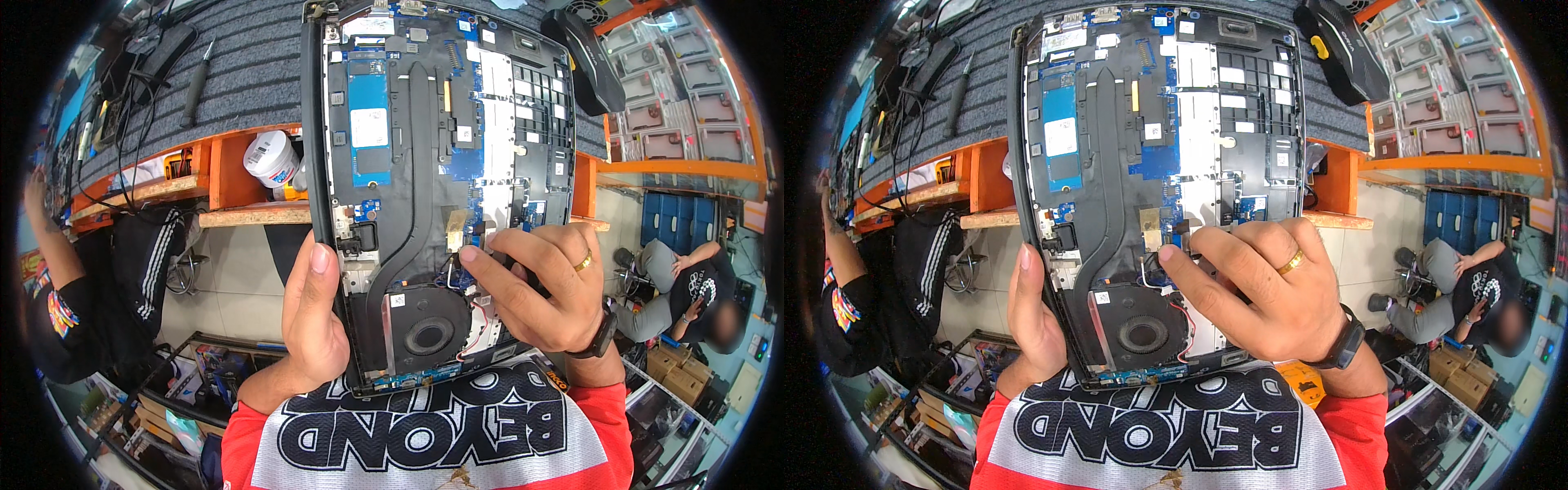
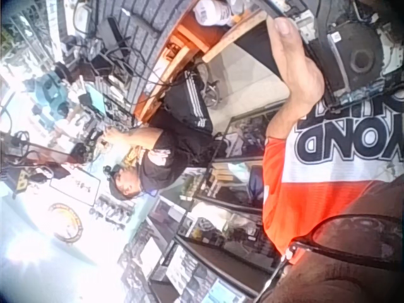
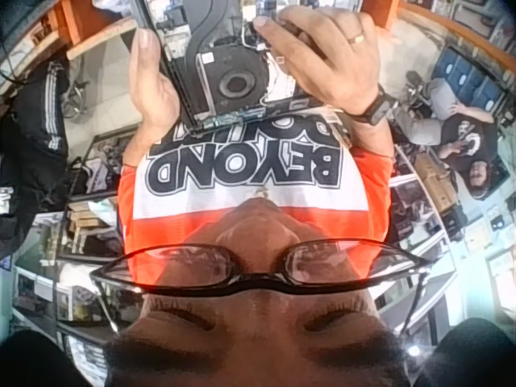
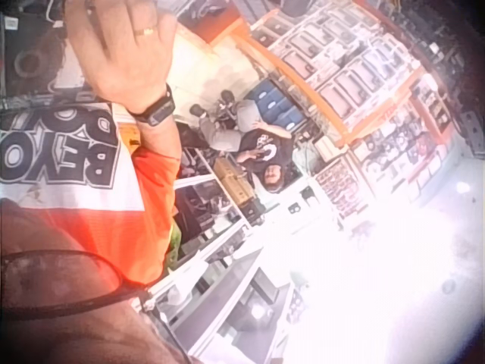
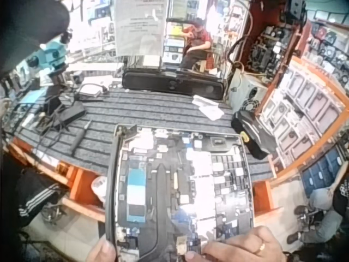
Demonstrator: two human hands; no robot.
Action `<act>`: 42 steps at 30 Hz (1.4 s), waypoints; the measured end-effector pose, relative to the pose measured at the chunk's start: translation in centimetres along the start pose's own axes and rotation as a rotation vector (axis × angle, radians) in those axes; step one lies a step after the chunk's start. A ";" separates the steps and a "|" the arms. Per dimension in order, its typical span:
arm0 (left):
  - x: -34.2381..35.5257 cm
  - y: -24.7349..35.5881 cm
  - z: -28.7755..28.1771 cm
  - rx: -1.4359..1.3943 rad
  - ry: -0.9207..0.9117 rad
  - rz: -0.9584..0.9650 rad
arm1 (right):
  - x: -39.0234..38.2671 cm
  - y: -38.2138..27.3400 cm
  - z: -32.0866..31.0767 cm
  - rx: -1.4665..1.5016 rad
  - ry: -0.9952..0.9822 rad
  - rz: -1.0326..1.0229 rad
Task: The person manipulates internal components of a laptop, including connecting ribbon cables and securing wires around the cooling fan by hand.
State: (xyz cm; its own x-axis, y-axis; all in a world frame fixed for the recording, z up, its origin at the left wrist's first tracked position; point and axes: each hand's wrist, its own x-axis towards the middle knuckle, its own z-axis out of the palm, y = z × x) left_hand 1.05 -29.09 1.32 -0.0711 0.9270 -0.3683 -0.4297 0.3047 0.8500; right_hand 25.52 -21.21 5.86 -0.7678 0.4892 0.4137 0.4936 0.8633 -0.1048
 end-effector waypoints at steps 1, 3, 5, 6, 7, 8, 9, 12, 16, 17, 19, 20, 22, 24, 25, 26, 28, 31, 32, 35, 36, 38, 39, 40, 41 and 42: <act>0.0 0.0 0.0 -0.002 0.006 0.000 | 0.0 0.0 0.0 0.003 0.000 0.002; 0.0 0.1 0.1 0.004 0.004 0.008 | 0.0 0.0 0.0 0.014 0.007 0.006; 0.0 0.0 0.2 0.010 -0.002 0.031 | -0.1 0.0 0.0 0.025 0.016 0.011; 0.0 0.0 0.2 0.015 -0.002 0.048 | -0.1 0.0 0.0 0.030 0.021 0.011; -0.1 0.1 0.1 -0.052 -0.031 0.042 | -0.1 0.0 0.0 0.030 0.022 0.012; -0.3 0.2 0.0 -0.118 -0.061 0.037 | -0.2 -0.1 0.0 0.030 0.023 0.012; -0.3 0.2 -0.2 -0.189 -0.095 0.028 | -0.2 -0.1 0.0 0.026 0.020 0.014; -0.2 0.0 0.3 -0.057 -0.010 0.020 | -0.3 -0.1 0.1 0.015 0.015 0.007; -0.3 0.5 0.6 -0.084 -0.018 -0.015 | -0.2 -0.1 0.0 -0.003 0.010 -0.004; -0.3 0.5 0.6 -0.094 -0.031 -0.018 | -0.2 -0.1 0.0 -0.005 0.007 -0.004; -0.2 0.6 0.7 -0.102 -0.036 -0.022 | -0.4 0.0 0.0 -0.009 0.002 -0.006; -0.1 0.8 0.9 -0.100 -0.028 -0.024 | -0.4 0.0 0.0 -0.012 0.002 -0.006; -0.2 1.2 1.1 -0.130 -0.039 -0.025 | -0.3 0.0 -0.1 -0.015 0.002 -0.007; -0.3 1.6 1.0 -0.195 -0.079 -0.025 | -0.2 -0.1 -0.2 -0.015 -0.001 0.000; -0.4 1.5 0.9 -0.167 -0.066 -0.021 | -0.1 -0.2 -0.3 -0.012 -0.005 0.007; -0.4 1.5 0.7 -0.139 -0.053 -0.017 | -0.1 -0.3 -0.4 -0.010 -0.009 0.014; -0.4 1.4 0.6 -0.119 -0.041 -0.011 | -0.2 -0.1 -0.3 -0.016 -0.004 0.006; -0.4 1.3 0.8 -0.148 -0.012 -0.015 | -0.1 -0.2 -0.3 -0.017 -0.007 0.003; -0.4 1.4 1.4 -0.161 0.022 -0.018 | -0.1 -0.2 -0.3 -0.016 -0.009 0.004; -0.4 1.8 1.7 -0.123 0.031 -0.030 | -0.3 -0.2 -0.2 -0.012 -0.018 0.009; -0.3 1.9 1.7 -0.098 0.019 -0.033 | -0.4 -0.2 -0.2 -0.013 -0.017 0.009; -0.1 1.5 1.4 -0.126 -0.012 -0.044 | -0.5 -0.2 -0.2 -0.015 -0.017 0.008; 0.0 1.3 1.2 -0.140 -0.026 -0.050 | -0.6 -0.2 -0.2 -0.003 -0.028 0.019; 0.0 1.1 1.2 -0.154 -0.019 -0.052 | -0.6 -0.3 -0.3 0.010 -0.039 0.029; 0.0 0.8 1.4 -0.167 -0.012 -0.055 | -0.7 -0.4 -0.3 0.022 -0.050 0.040; 0.0 0.6 1.3 -0.169 -0.014 -0.053 | -0.7 -0.5 -0.3 0.026 -0.053 0.044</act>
State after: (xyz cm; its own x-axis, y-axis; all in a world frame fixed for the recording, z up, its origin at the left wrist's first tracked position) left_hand 1.93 -28.63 2.36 -0.0321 0.9140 -0.4045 -0.5778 0.3132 0.7537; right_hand 25.93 -22.03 5.94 -0.7664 0.5323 0.3595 0.5175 0.8432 -0.1454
